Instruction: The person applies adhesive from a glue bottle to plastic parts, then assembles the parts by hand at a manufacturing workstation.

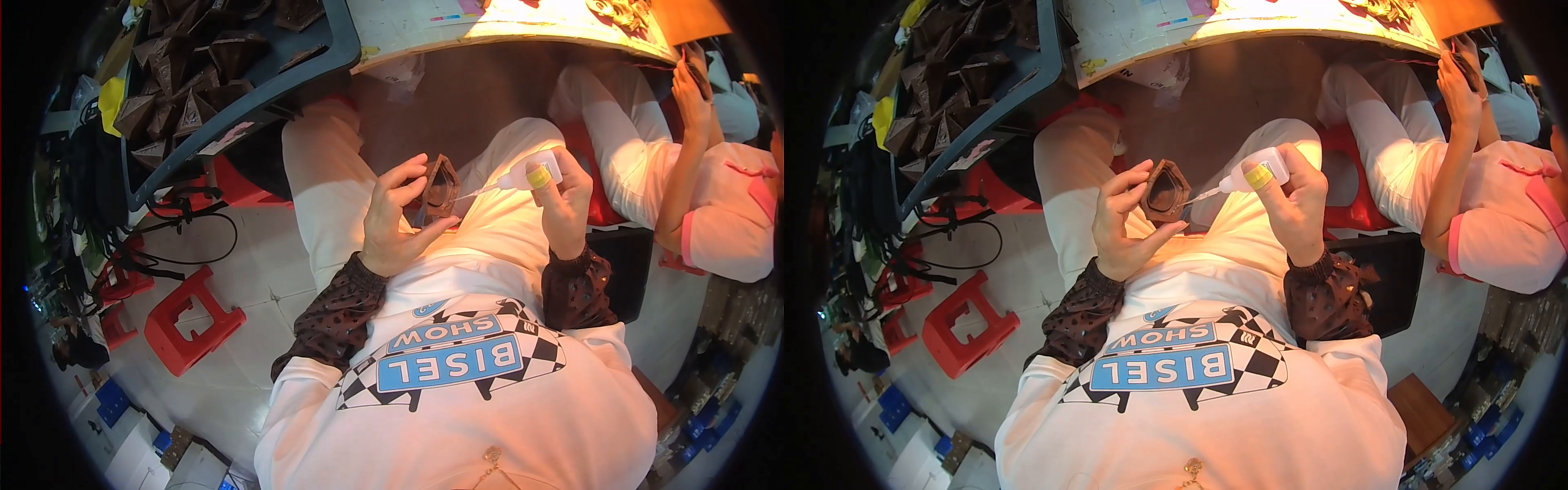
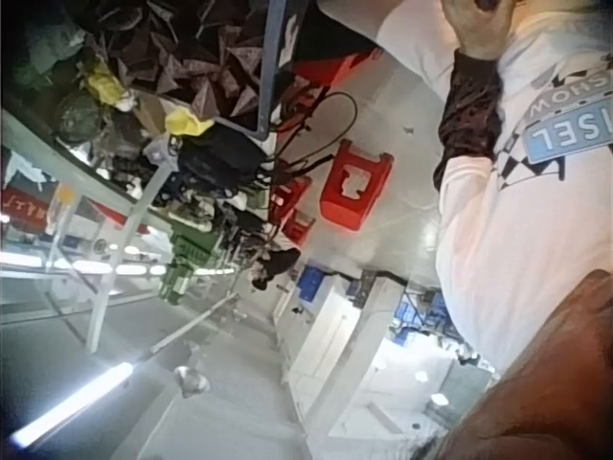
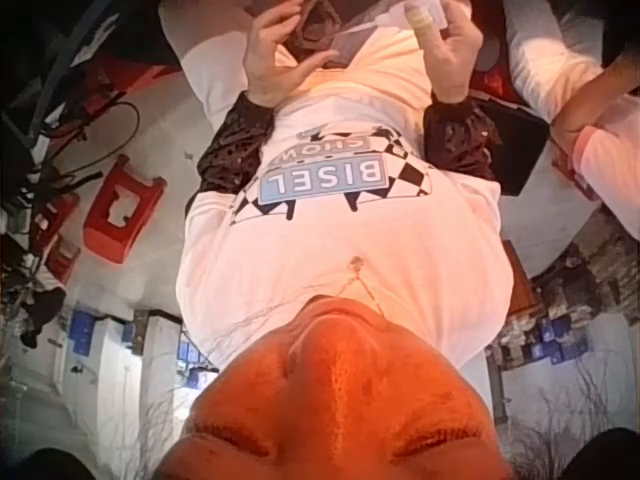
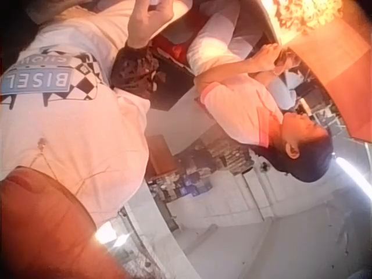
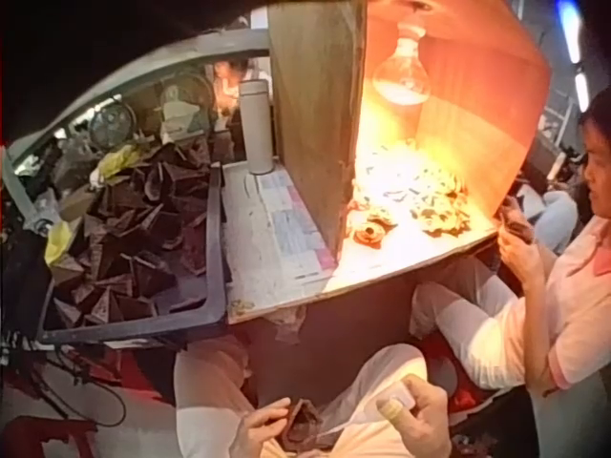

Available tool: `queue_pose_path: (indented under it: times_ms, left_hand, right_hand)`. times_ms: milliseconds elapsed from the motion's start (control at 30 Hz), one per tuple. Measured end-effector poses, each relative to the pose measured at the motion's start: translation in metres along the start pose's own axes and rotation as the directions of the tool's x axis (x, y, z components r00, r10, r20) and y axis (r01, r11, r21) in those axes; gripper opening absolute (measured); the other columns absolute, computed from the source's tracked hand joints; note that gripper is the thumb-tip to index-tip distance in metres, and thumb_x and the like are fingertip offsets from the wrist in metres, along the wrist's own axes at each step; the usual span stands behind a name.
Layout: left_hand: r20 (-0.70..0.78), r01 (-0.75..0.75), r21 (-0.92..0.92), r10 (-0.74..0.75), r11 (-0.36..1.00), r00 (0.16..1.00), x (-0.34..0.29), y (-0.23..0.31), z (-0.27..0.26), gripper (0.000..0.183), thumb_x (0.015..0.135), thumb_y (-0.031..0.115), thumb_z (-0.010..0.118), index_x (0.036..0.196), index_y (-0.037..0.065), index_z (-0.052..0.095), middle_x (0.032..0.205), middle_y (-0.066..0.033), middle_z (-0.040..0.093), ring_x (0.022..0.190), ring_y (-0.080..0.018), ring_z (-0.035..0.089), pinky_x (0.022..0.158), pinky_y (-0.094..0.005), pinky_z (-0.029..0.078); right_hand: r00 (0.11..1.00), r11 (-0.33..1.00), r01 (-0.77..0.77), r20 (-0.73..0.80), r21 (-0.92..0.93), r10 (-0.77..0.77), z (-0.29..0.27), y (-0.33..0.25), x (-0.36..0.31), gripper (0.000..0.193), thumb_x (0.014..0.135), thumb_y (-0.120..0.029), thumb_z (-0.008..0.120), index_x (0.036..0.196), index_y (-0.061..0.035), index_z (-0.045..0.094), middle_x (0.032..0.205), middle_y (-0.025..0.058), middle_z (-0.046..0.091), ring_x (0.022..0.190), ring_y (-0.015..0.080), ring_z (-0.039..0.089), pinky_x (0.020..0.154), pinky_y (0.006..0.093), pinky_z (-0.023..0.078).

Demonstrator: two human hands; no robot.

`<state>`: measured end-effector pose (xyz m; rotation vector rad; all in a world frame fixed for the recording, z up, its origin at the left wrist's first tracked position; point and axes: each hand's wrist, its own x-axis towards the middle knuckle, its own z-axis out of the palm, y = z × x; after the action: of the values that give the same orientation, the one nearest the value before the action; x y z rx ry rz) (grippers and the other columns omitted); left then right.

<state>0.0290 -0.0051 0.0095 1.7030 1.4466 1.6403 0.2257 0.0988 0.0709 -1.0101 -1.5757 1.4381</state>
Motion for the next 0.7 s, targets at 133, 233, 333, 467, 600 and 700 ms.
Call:
queue_pose_path:
  times_ms: [133,233,333,467,600,700]
  left_hand:
    - [-0.003,0.016,-0.016,-0.016,1.0,1.0,0.0,0.0,0.001,0.061,0.06,0.007,0.083,0.109,0.002,0.047,0.118,-0.0169,0.049,0.114,-0.0325,0.052,0.085,-0.0355,0.052]
    - [-0.004,0.015,-0.025,-0.015,1.0,1.0,0.0,0.001,0.001,0.061,0.06,0.007,0.083,0.108,0.002,0.047,0.118,-0.0168,0.049,0.114,-0.0324,0.052,0.085,-0.0353,0.052]
    - [-0.009,0.035,-0.043,-0.035,0.998,0.999,0.0,0.002,0.001,0.06,0.061,0.006,0.083,0.109,0.002,0.047,0.118,-0.0166,0.048,0.114,-0.0322,0.051,0.084,-0.0346,0.053]
    - [-0.007,0.021,-0.023,-0.021,1.0,1.0,-0.001,-0.001,0.0,0.061,0.061,0.006,0.083,0.109,0.001,0.047,0.118,-0.0167,0.048,0.114,-0.0323,0.051,0.082,-0.0334,0.054]
    - [0.008,0.092,-0.111,-0.092,0.99,0.996,0.001,0.003,0.0,0.062,0.062,0.006,0.082,0.112,0.001,0.046,0.122,-0.0161,0.045,0.117,-0.029,0.049,0.084,-0.0334,0.054]
    - [0.016,0.214,-0.286,-0.219,0.934,0.976,0.002,0.004,-0.002,0.062,0.063,0.004,0.081,0.113,0.002,0.045,0.124,-0.015,0.042,0.117,-0.026,0.048,0.087,-0.0339,0.053]
  right_hand:
    - [1.0,1.0,0.013,-0.015,-0.025,-0.013,-0.002,0.003,0.001,0.018,0.086,-0.015,0.064,0.084,0.0012,0.057,0.069,-0.0018,0.055,0.059,0.0003,0.043,0.049,0.0168,0.031]
    - [0.999,0.999,0.022,-0.028,-0.027,-0.022,-0.002,0.006,0.002,0.018,0.086,-0.015,0.064,0.084,0.0012,0.057,0.069,-0.0023,0.054,0.059,0.0002,0.042,0.049,0.017,0.031]
    - [0.999,0.999,0.038,-0.036,-0.024,-0.039,-0.002,0.01,0.003,0.017,0.086,-0.014,0.064,0.084,0.0011,0.057,0.069,-0.0025,0.053,0.059,0.0001,0.042,0.049,0.0168,0.03]
    - [0.998,1.0,0.027,-0.062,-0.016,-0.028,-0.002,0.011,0.003,0.017,0.087,-0.014,0.064,0.084,0.0008,0.057,0.069,-0.0029,0.053,0.059,0.0001,0.042,0.049,0.0168,0.03]
    - [0.995,1.0,0.013,-0.1,0.013,-0.012,-0.004,0.012,0.003,0.017,0.088,-0.016,0.062,0.084,-0.0005,0.057,0.067,-0.0037,0.051,0.057,0.0001,0.039,0.048,0.0168,0.028]
    - [0.99,0.988,-0.029,-0.129,0.154,0.05,-0.005,0.016,0.005,0.02,0.09,-0.021,0.059,0.084,-0.0016,0.057,0.066,-0.0027,0.05,0.054,0.0017,0.035,0.047,0.0186,0.026]
